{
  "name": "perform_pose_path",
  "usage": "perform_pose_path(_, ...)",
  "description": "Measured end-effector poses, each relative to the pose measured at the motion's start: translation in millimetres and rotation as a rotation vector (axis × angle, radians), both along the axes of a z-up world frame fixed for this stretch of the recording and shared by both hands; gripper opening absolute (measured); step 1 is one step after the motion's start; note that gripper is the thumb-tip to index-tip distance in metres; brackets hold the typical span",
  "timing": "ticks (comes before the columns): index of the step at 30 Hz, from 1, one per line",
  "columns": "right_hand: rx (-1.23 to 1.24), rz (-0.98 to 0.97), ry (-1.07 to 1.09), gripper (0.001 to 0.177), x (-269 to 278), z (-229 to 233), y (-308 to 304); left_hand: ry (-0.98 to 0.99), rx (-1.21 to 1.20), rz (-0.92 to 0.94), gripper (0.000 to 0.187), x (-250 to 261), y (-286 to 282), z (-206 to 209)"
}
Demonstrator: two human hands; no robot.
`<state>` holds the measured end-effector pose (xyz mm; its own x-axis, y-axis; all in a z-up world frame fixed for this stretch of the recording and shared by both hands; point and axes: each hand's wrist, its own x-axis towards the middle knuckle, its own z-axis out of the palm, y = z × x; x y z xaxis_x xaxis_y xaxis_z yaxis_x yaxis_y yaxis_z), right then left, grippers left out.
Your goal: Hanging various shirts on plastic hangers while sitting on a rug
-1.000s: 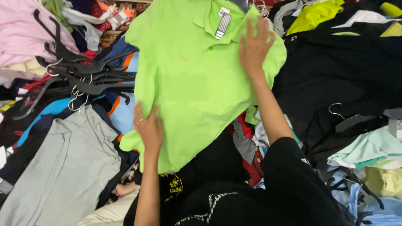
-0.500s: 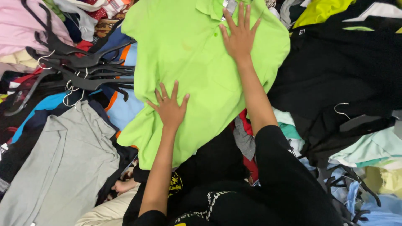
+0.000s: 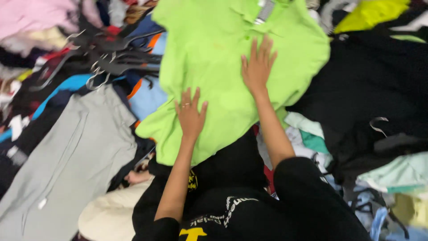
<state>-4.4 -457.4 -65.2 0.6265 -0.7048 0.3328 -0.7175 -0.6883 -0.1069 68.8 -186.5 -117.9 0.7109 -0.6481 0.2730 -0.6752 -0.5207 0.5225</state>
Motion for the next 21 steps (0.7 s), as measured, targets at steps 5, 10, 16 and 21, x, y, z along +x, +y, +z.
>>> perform_pose_path(5,0.122,0.155,0.008,0.053,-5,-42,88,0.143,0.008,0.055,0.044,2,59,0)
perform_pose_path(10,0.286,0.443,-0.206,0.035,19,-42,166,0.114,0.007,0.296,0.022,28,154,-55)
perform_pose_path(16,0.826,0.823,-0.259,0.016,81,-97,274,0.099,0.047,0.699,0.023,41,330,-66)
perform_pose_path(21,0.867,0.931,-0.157,0.022,119,-138,361,0.202,-0.246,1.025,0.02,41,423,-52)
